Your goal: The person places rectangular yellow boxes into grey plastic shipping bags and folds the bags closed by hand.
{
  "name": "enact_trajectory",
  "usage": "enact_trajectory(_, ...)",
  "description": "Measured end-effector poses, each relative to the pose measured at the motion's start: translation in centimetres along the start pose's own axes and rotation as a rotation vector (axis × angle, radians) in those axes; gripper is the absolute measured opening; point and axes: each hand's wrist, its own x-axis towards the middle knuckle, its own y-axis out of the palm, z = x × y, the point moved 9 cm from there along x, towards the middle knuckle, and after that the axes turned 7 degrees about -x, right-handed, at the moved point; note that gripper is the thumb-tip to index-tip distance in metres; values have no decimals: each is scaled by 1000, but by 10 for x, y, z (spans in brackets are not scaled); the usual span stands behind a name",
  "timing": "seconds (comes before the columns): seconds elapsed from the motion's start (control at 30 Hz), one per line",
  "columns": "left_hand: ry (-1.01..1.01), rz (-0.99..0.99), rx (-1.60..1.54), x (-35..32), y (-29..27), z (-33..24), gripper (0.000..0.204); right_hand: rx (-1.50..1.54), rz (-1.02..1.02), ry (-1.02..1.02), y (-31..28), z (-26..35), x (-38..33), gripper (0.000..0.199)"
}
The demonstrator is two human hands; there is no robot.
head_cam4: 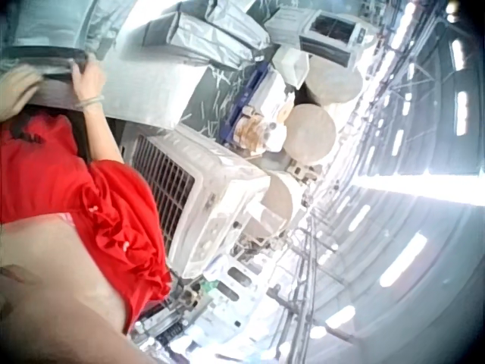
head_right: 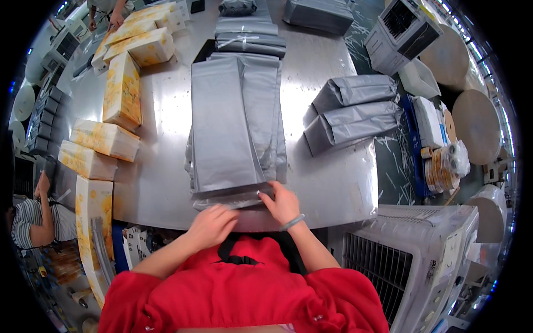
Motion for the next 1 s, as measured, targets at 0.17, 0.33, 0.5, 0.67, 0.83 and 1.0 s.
enact_trajectory(0.17, -349, 70, 93, 53, 54, 76, 22, 283, 154, 129, 16, -17, 3, 24)
enact_trajectory(0.33, -338, -62, -280, 54, 70, 52, 18, 536, 363, 14, 22, -14, 0, 19)
enact_trajectory(0.5, -274, -165, -297, 37, 62, 29, 11, 863, 648, -18, 46, -28, -4, 30)
enact_trajectory(0.67, -819, 33, 138, -261, 57, 82, 17, 605, 574, -10, 15, -31, -17, 42)
enact_trajectory(0.83, -509, 129, 408, -161, -41, 40, 35, -360, -36, -1121, -76, 50, -16, 41)
enact_trajectory(1.0, 466, 268, 724, -11, -41, 20, 24, -443, 14, -1598, -42, 87, -12, 27)
